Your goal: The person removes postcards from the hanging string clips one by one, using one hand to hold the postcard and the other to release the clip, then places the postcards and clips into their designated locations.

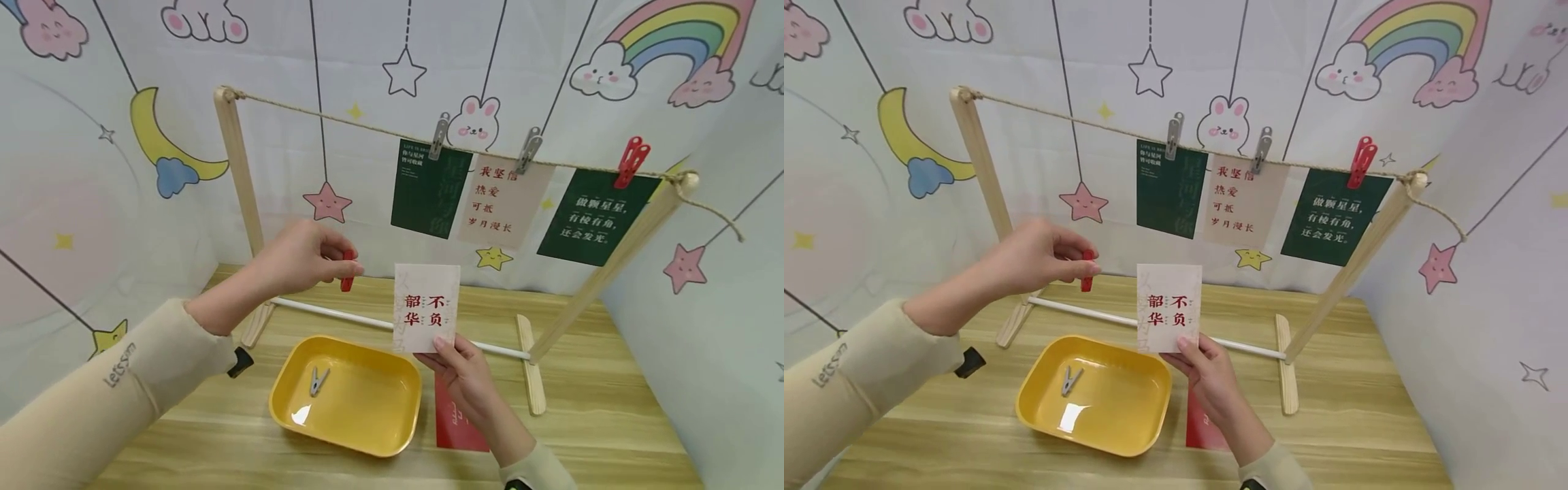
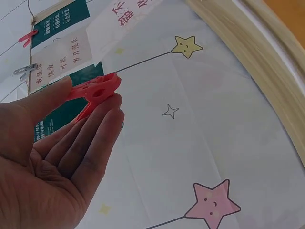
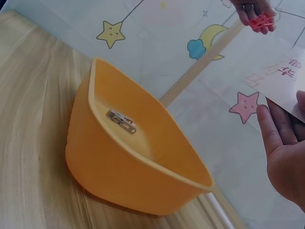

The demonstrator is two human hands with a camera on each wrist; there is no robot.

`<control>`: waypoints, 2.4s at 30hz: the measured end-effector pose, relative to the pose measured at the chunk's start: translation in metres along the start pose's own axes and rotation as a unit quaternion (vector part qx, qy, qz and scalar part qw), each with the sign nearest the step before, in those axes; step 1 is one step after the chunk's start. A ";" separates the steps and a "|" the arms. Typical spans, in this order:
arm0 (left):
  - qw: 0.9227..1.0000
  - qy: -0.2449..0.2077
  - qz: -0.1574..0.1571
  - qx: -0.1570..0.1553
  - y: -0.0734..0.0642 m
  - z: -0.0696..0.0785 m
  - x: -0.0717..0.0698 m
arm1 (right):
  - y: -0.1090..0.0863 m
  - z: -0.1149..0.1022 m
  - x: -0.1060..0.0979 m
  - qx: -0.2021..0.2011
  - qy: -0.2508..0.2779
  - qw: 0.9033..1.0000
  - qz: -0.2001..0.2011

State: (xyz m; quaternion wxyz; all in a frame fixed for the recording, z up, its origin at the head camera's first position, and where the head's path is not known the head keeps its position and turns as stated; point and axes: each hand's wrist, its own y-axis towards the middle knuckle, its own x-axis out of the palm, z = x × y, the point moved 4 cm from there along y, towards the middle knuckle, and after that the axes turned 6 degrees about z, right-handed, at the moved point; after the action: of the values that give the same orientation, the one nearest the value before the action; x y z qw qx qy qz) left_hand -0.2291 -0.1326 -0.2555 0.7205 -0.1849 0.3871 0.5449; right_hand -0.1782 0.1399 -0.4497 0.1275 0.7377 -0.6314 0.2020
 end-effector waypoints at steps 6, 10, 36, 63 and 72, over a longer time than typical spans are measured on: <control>1.000 -0.008 -0.019 -0.014 -0.001 -0.016 0.022 | -0.004 0.004 -0.014 0.003 -0.004 1.000 0.022; 0.998 -0.026 -0.031 -0.037 -0.003 -0.026 0.037 | -0.008 0.009 -0.026 0.001 -0.010 1.000 0.024; 0.991 0.045 -0.105 -0.068 -0.024 -0.087 0.129 | -0.038 0.032 -0.088 0.046 -0.069 0.986 0.148; 0.980 0.099 -0.153 -0.085 -0.047 -0.112 0.172 | -0.076 0.050 -0.123 0.143 -0.121 0.977 0.097; 0.974 0.107 -0.175 -0.094 -0.043 -0.111 0.179 | -0.082 0.051 -0.128 0.156 -0.127 0.974 0.102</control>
State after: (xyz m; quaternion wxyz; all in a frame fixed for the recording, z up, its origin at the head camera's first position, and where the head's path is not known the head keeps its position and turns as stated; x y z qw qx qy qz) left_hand -0.2094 -0.1088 -0.4679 0.7384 -0.3739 0.3709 0.4212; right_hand -0.1058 0.2442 -0.5484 -0.0911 0.6998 -0.6752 0.2146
